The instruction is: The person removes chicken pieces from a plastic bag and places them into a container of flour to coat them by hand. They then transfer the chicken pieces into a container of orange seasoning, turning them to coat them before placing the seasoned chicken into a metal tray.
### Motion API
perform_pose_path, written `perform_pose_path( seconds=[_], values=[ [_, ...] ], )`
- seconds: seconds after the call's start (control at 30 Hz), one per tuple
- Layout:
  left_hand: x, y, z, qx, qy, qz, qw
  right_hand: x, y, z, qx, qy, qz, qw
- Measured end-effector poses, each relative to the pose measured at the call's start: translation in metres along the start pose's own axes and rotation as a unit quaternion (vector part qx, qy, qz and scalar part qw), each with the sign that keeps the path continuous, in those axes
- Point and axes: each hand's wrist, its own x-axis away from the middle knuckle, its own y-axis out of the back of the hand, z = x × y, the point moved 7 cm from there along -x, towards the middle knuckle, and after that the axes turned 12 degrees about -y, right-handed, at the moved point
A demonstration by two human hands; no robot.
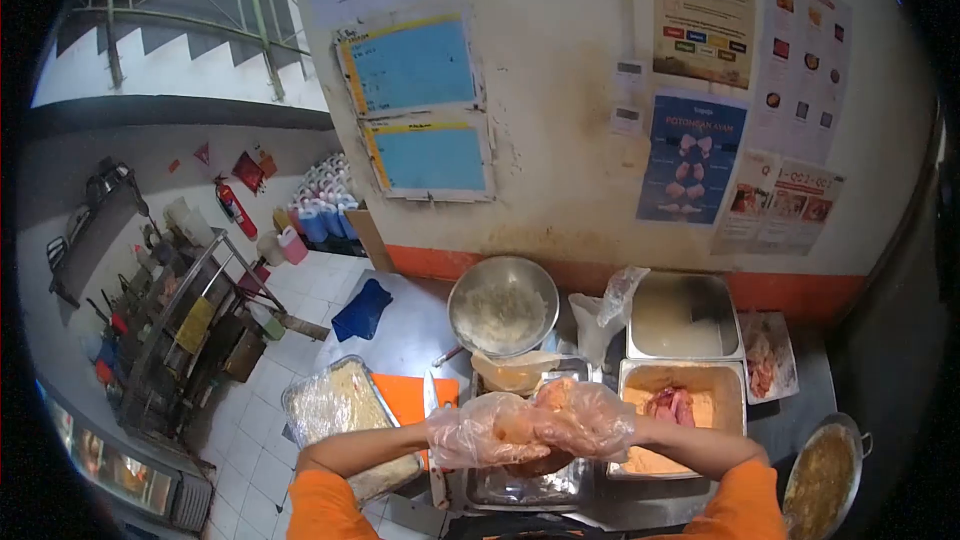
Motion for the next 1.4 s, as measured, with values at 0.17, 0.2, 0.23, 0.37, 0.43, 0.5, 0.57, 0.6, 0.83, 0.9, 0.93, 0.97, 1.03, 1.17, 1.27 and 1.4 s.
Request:
perform_pose_path(
  seconds=[0.17,0.2,0.23,0.37,0.43,0.5,0.57,0.6,0.83,0.9,0.93,0.97,1.03,1.17,1.27,1.4],
  values=[
    [0.007,0.005,-0.032,-0.146,-0.102,0.081,0.981,0.031,-0.012,-0.028,-0.127,-0.008,0.163,0.978],
    [0.005,0.006,-0.046,-0.149,-0.103,0.080,0.980,0.034,-0.013,-0.035,-0.178,-0.029,0.169,0.969],
    [0.005,0.007,-0.057,-0.167,-0.075,0.087,0.979,0.033,-0.010,-0.020,-0.206,-0.077,0.183,0.958],
    [0.030,0.007,-0.044,-0.220,-0.072,0.085,0.969,0.036,0.002,0.015,-0.070,-0.206,0.271,0.938],
    [0.040,0.006,-0.037,-0.239,-0.088,0.079,0.964,0.042,-0.002,0.019,0.162,-0.072,0.187,0.966],
    [0.048,-0.001,-0.031,-0.250,-0.068,0.077,0.963,0.048,-0.007,0.015,0.117,-0.131,0.187,0.966],
    [0.051,-0.001,-0.029,-0.256,-0.027,0.087,0.962,0.050,-0.010,0.007,0.078,-0.185,0.187,0.962],
    [0.052,-0.004,-0.026,-0.256,0.013,0.097,0.962,0.051,-0.007,0.005,0.104,-0.142,0.150,0.973],
    [0.054,-0.003,0.058,-0.201,0.067,0.035,0.977,0.030,-0.054,-0.041,-0.021,-0.222,-0.023,0.974],
    [0.070,-0.009,0.098,0.173,0.075,-0.289,0.939,0.040,-0.076,-0.071,-0.098,-0.312,-0.084,0.941],
    [0.074,-0.025,0.115,0.168,0.074,-0.288,0.940,0.041,-0.089,-0.070,-0.098,-0.308,-0.086,0.942],
    [0.079,-0.028,0.125,0.141,0.015,-0.346,0.927,0.040,-0.095,-0.070,-0.092,-0.310,-0.144,0.935],
    [0.080,-0.035,0.121,0.042,-0.008,-0.418,0.908,0.036,-0.099,-0.064,-0.084,-0.312,-0.200,0.925],
    [0.097,-0.087,0.192,-0.142,0.271,-0.241,0.921,0.032,-0.131,-0.081,-0.010,-0.228,-0.139,0.964],
    [0.088,-0.088,0.180,-0.329,0.088,-0.215,0.915,0.030,-0.121,-0.054,0.106,-0.238,0.072,0.963],
    [0.078,-0.087,0.142,-0.454,-0.012,-0.151,0.878,0.041,-0.118,-0.104,0.219,-0.168,0.208,0.938]
  ],
)
